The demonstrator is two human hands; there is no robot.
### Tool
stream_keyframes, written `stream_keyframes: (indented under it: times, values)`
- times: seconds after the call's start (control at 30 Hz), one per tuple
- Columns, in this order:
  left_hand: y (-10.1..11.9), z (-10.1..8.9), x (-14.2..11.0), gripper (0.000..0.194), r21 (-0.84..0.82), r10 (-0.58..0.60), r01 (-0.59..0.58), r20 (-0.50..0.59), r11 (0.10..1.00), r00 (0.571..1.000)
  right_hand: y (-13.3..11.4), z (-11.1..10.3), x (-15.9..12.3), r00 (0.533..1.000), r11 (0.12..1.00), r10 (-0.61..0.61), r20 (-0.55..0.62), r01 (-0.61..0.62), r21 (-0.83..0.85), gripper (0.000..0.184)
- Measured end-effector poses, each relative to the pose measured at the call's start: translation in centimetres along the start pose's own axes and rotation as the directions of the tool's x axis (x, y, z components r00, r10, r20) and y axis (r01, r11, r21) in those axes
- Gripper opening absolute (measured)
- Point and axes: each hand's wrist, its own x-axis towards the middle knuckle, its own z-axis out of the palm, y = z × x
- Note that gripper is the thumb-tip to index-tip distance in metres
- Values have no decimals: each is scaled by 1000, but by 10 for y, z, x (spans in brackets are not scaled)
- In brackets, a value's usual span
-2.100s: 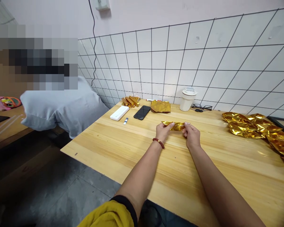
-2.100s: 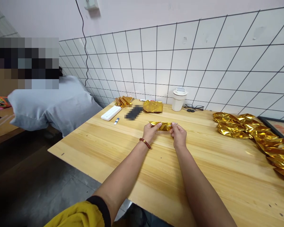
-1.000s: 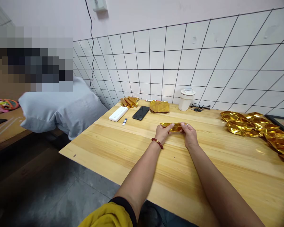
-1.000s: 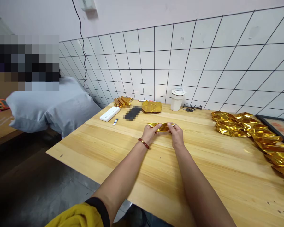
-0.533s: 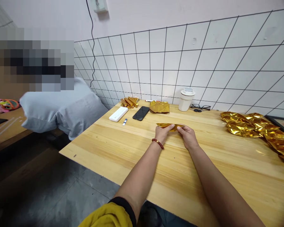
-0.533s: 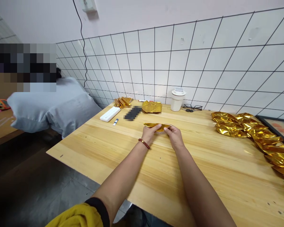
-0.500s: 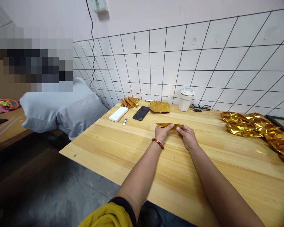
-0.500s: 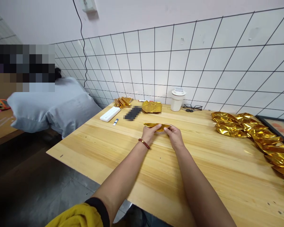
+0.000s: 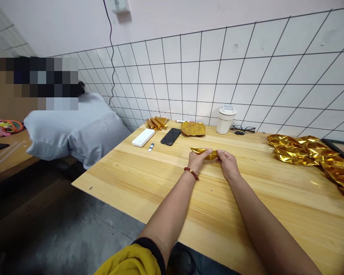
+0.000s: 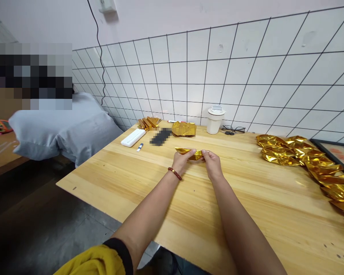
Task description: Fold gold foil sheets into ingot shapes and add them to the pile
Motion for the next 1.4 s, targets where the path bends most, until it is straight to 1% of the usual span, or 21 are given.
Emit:
stream_keyframes:
  times: [0.17, 0.33, 0.5, 0.57, 0.67, 0.77, 0.83, 0.97, 1.13, 1.2, 1.27, 1.4]
  values:
    - [0, -1, 2, 46, -27, -13, 12, -35, 1000, 999, 3, -2, 2, 999, 1000, -21, 37, 21, -1, 48]
    - [1, -2, 1, 45, -8, -38, 39, 22, 999, 999, 0, -3, 2, 999, 1000, -22, 38, 22, -3, 48]
    - [-2, -4, 4, 40, 42, -57, 58, -22, 997, 998, -8, -1, -6, 997, 1000, -20, 69, 19, 23, 45]
    - [-3, -3, 4, 38, 30, -47, 47, -4, 998, 999, -10, 1, -9, 997, 1000, -24, 75, 22, 17, 43]
    - [-3, -2, 2, 38, 34, -44, 43, 45, 999, 998, -10, 4, -10, 999, 1000, -7, 36, 6, 20, 42]
    - [-1, 1, 0, 38, 35, -45, 42, 67, 998, 997, -8, 6, -8, 1000, 1000, 1, 4, -2, 21, 42]
    - [0, 2, 0, 38, 15, -34, 34, 59, 999, 998, -6, 5, -7, 1000, 1000, -15, -9, 15, 8, 41]
    - [1, 2, 2, 41, -5, -38, 38, -21, 999, 999, -2, 4, -3, 998, 999, -30, -51, 30, -15, 39]
    - [3, 3, 2, 42, 13, -94, 94, 21, 995, 995, 1, 2, 1, 992, 999, -45, -115, 47, 11, 39]
    - [4, 2, 2, 42, 15, -100, 99, 15, 995, 995, 0, 1, 1, 991, 998, -47, -122, 51, 23, 40]
    - [3, 1, 3, 42, -3, -94, 94, 6, 996, 996, -2, 2, 0, 994, 999, -35, -102, 39, 38, 40]
    - [-2, -2, 7, 47, -64, -79, 80, 18, 995, 997, -8, 3, -5, 1000, 997, 0, -9, 0, 74, 38]
